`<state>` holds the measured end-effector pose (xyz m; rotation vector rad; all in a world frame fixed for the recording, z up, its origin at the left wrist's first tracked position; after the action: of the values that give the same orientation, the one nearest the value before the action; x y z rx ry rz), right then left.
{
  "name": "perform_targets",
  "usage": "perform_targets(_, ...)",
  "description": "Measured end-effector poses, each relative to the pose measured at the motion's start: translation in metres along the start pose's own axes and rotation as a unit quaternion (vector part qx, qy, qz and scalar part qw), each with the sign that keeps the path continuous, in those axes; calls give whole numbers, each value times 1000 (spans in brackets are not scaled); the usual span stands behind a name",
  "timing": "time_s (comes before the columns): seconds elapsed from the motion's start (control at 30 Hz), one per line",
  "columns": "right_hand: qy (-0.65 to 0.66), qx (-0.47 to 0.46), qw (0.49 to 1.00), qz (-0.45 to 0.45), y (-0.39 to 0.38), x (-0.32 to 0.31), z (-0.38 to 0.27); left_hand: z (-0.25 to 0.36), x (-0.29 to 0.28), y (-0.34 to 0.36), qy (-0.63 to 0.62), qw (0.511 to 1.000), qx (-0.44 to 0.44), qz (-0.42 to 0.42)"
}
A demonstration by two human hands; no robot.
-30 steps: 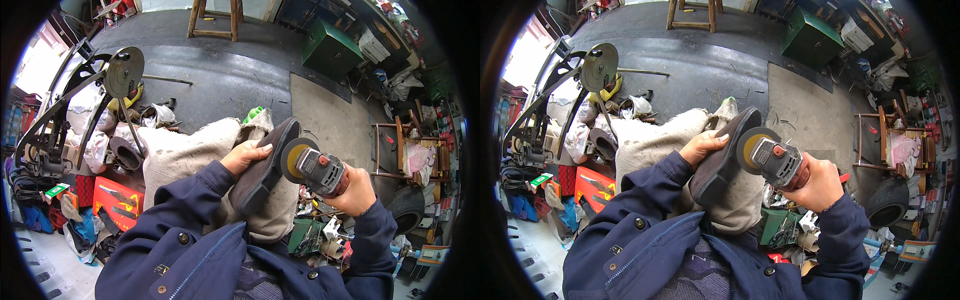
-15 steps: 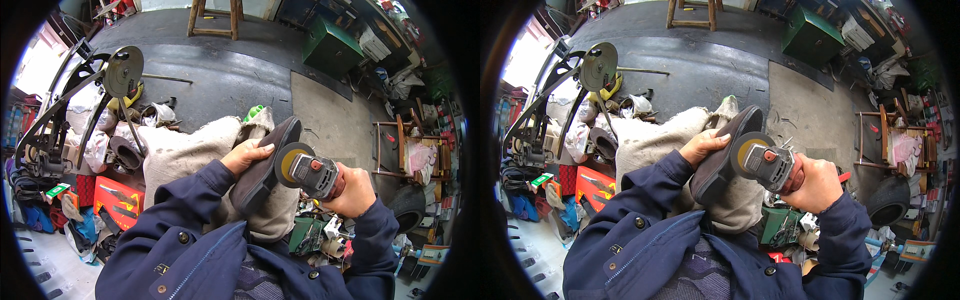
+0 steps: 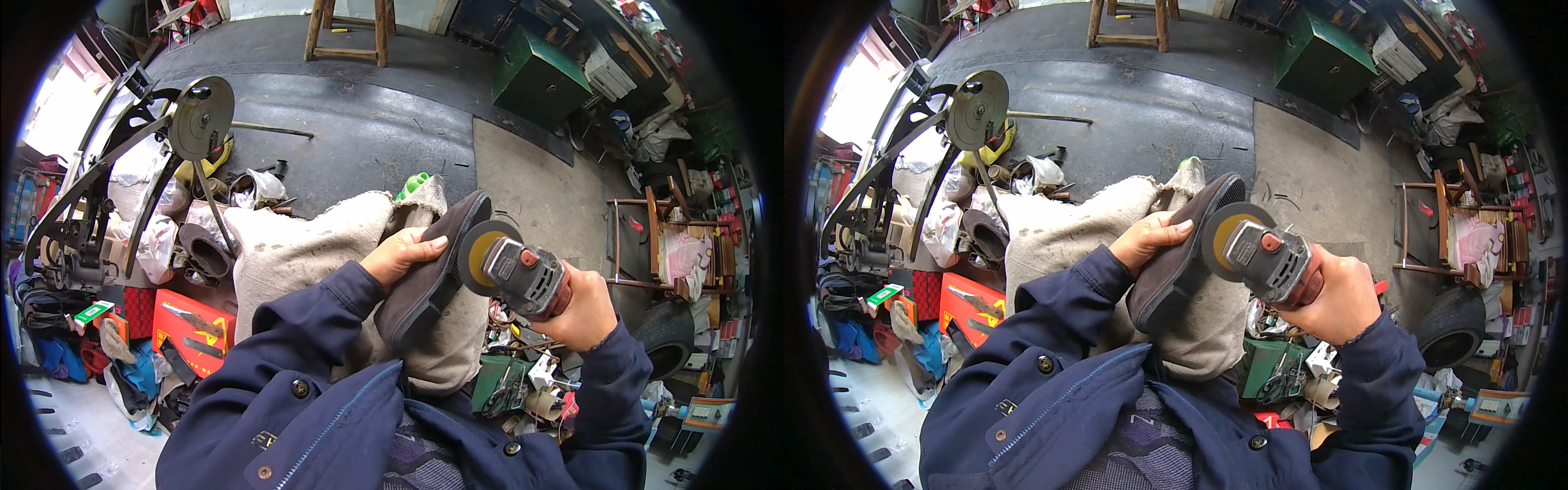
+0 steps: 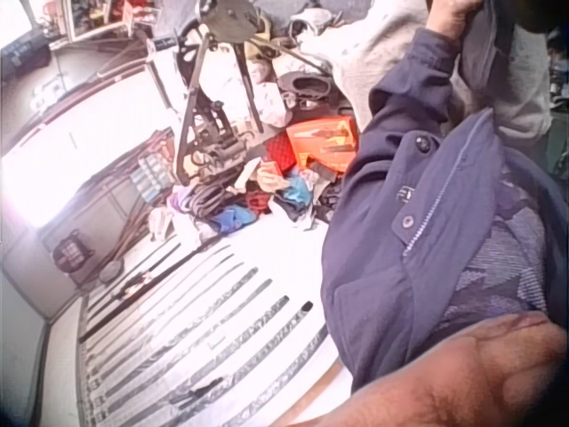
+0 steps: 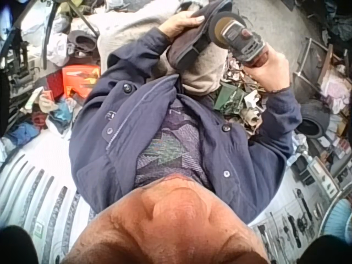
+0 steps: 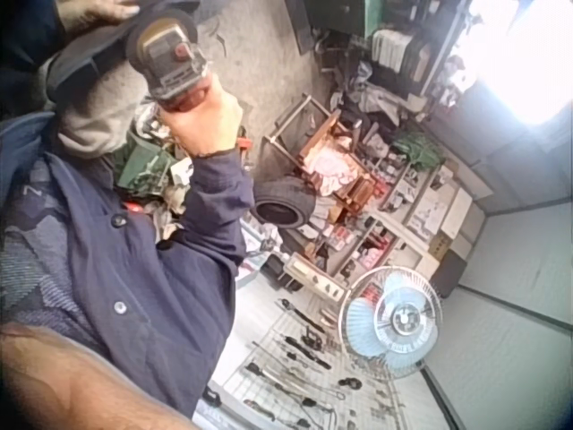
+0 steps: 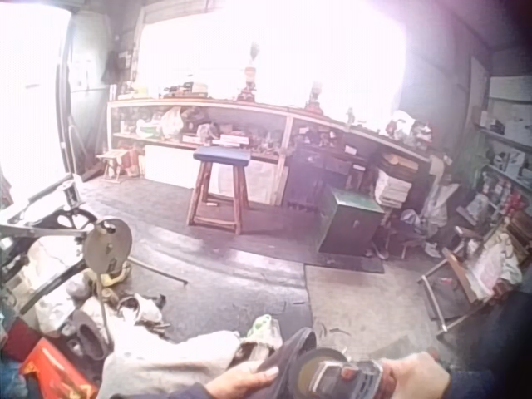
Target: The person holds a dark shoe in the left hand and uses a handheld angle grinder with a sanding disc in the right hand to grind the shoe's sole. The person repeatedly moves the grinder along the sole surface, rotating the shoe to access different areas.
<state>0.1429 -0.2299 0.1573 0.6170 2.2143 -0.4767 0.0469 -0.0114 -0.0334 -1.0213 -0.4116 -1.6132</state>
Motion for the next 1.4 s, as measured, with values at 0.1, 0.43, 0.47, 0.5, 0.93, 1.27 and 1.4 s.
perform_targets(0.1,-80,-15,996,-24,-5,2,-5,1,1,-1,3,1000,-4,1)
perform_targets(0.43,-132,-55,989,-20,-2,4,-12,2,2,-1,12,1000,2,2)
perform_targets(0.47,-131,-52,990,-19,-2,4,-10,2,1,-1,14,1000,3,3)
perform_targets(0.5,-130,-48,990,-17,-2,3,-8,1,0,0,16,1000,4,4)
perform_targets(0.93,-77,-2,997,-33,-11,3,-3,1,0,-1,16,1000,0,9)
perform_targets(1.27,-138,-51,989,-6,-1,1,-15,0,1,0,17,1000,5,4)
perform_targets(1.4,-89,-3,996,1,-1,-4,-7,-1,-2,0,20,1000,4,4)
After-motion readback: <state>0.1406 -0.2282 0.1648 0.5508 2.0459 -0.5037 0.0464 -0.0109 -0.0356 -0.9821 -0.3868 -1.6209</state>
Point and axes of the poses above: each hand's wrist, its own y-axis towards the middle knuckle, its own x-axis out of the palm, z = x × y, the point moved 6 cm from there along y, towards the middle knuckle, and after that the axes turned 10 degrees about -x, right-handed, at the moved point
